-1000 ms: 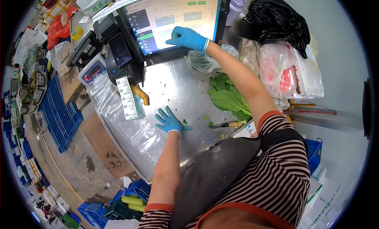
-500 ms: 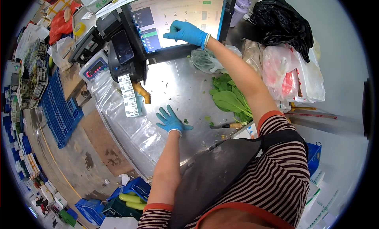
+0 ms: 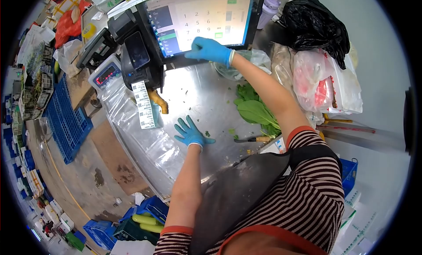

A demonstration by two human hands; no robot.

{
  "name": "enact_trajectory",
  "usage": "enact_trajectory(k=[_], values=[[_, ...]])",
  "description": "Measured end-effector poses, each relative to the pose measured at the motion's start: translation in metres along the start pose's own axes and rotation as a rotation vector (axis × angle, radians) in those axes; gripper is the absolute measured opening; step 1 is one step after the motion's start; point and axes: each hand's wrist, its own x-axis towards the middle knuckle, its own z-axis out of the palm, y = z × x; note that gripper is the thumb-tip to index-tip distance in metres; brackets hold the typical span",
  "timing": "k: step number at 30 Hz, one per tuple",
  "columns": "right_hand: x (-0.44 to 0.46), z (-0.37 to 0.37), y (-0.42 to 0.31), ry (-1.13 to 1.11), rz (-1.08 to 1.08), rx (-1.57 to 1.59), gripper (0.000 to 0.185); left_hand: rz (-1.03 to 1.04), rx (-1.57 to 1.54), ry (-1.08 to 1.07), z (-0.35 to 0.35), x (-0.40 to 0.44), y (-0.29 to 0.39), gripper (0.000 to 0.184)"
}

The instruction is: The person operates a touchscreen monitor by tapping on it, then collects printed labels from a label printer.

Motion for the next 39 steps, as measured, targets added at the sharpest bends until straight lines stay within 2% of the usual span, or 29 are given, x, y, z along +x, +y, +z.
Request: enact_trajectory(k=[1,2,5,8,10,14,18,25,28,31,39], values=[[-0.008,0.003,0.018,-0.020,0.036,0.028,0.045,0.001,-0.004,-0.002,0.000,0.000,0.000,0.170],[-0.011,0.002,0.034,0.031,-0.029,-0.081,0.044,0.001,-0.006,-0.004,0.000,0.000,0.000,0.170],[-0.011,-0.011,0.071,0.077,0.050,-0.041,0.045,-0.002,-0.005,0.001,0.002,0.002,-0.001,0.170],[-0.005,-0.029,0.076,0.152,0.100,-0.133,0.046,0.003,0.000,-0.013,0.000,0.001,0.001,0.169],[-0.003,-0.027,0.076,0.200,0.054,-0.163,0.045,0.006,0.005,-0.019,-0.006,0.000,0.001,0.168],[-0.017,-0.013,0.068,0.067,0.079,0.045,0.043,0.013,0.000,-0.013,-0.005,-0.002,0.001,0.168],[-0.025,-0.002,0.061,0.038,0.049,-0.065,0.042,0.026,-0.009,0.000,0.001,0.001,-0.002,0.169],[-0.032,0.010,0.042,-0.012,0.058,0.060,0.041,0.007,-0.023,-0.010,-0.003,-0.001,0.000,0.170],[-0.030,0.012,0.041,-0.047,0.106,0.091,0.031,0.009,-0.023,-0.011,-0.003,-0.001,0.000,0.170],[-0.028,0.018,0.048,-0.016,0.054,0.119,0.040,0.010,-0.019,-0.007,-0.002,0.000,-0.001,0.170],[-0.024,0.023,0.050,-0.028,0.045,0.078,0.041,0.020,-0.032,-0.004,0.005,0.005,-0.004,0.173]])
